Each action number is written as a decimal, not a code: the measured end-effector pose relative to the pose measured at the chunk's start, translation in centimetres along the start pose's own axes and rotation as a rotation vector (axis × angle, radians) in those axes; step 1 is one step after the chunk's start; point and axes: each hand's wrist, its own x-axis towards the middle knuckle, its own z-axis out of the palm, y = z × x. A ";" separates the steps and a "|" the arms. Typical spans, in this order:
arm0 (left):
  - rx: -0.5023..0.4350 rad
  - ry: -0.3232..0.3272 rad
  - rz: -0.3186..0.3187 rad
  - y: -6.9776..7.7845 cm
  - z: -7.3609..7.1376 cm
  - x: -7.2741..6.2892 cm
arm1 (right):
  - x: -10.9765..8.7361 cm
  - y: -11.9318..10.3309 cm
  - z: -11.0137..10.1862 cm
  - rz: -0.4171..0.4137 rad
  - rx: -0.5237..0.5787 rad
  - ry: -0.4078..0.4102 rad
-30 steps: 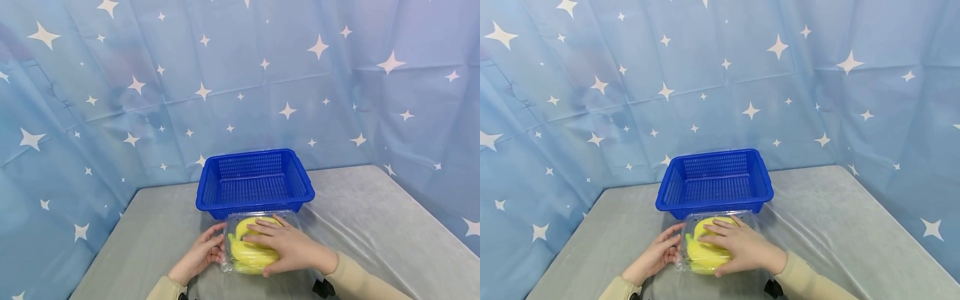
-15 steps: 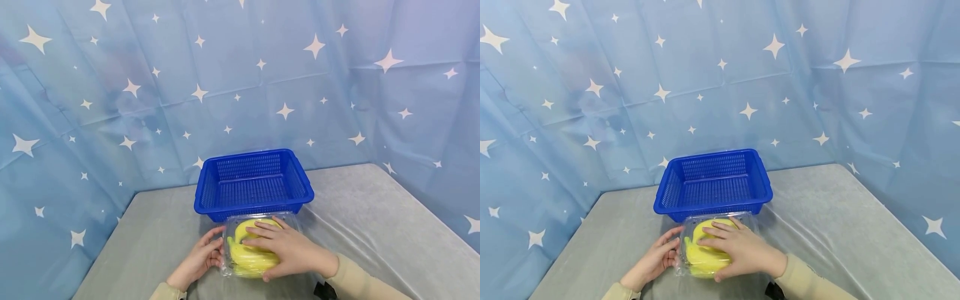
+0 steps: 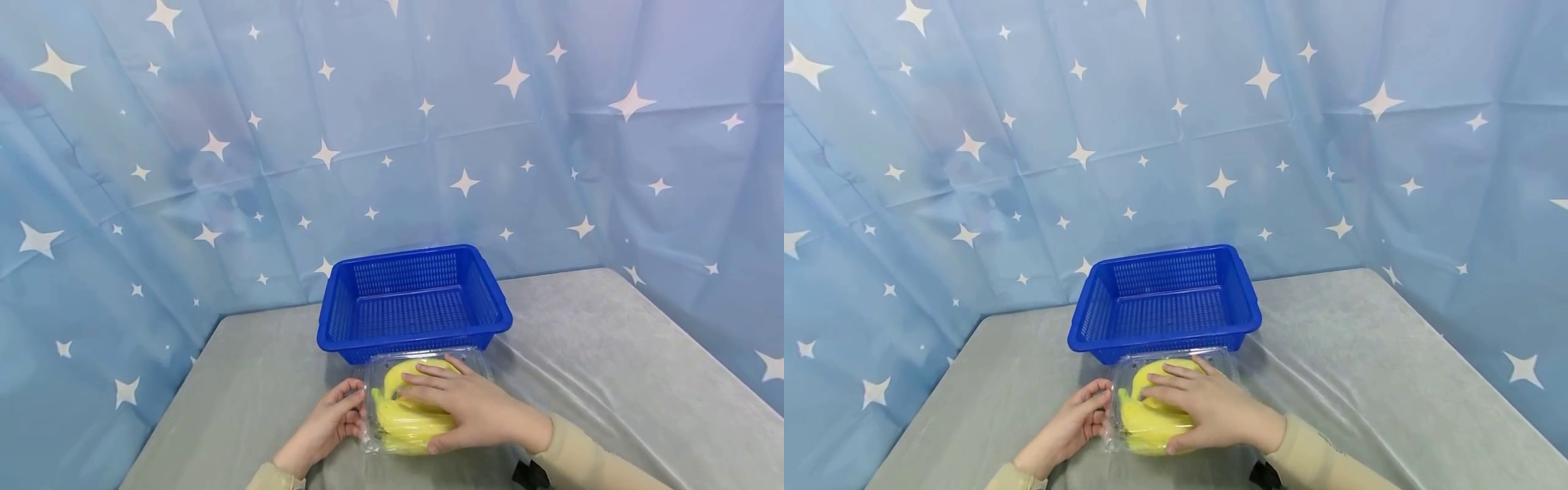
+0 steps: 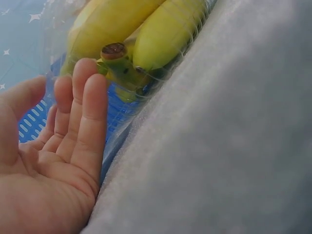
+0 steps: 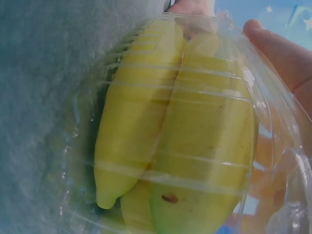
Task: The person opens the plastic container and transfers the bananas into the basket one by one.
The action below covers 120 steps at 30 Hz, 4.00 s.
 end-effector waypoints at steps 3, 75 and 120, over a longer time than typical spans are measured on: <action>-0.001 0.002 0.002 0.0 0.1 0.0 | 0.0 0.0 0.1 -0.006 -0.019 0.010; 0.002 0.003 -0.013 0.0 0.0 0.2 | 1.5 -2.3 0.1 0.133 -0.087 -0.031; 0.002 -0.018 0.004 0.0 -0.1 0.1 | 1.4 -2.4 0.7 0.015 -0.289 -0.027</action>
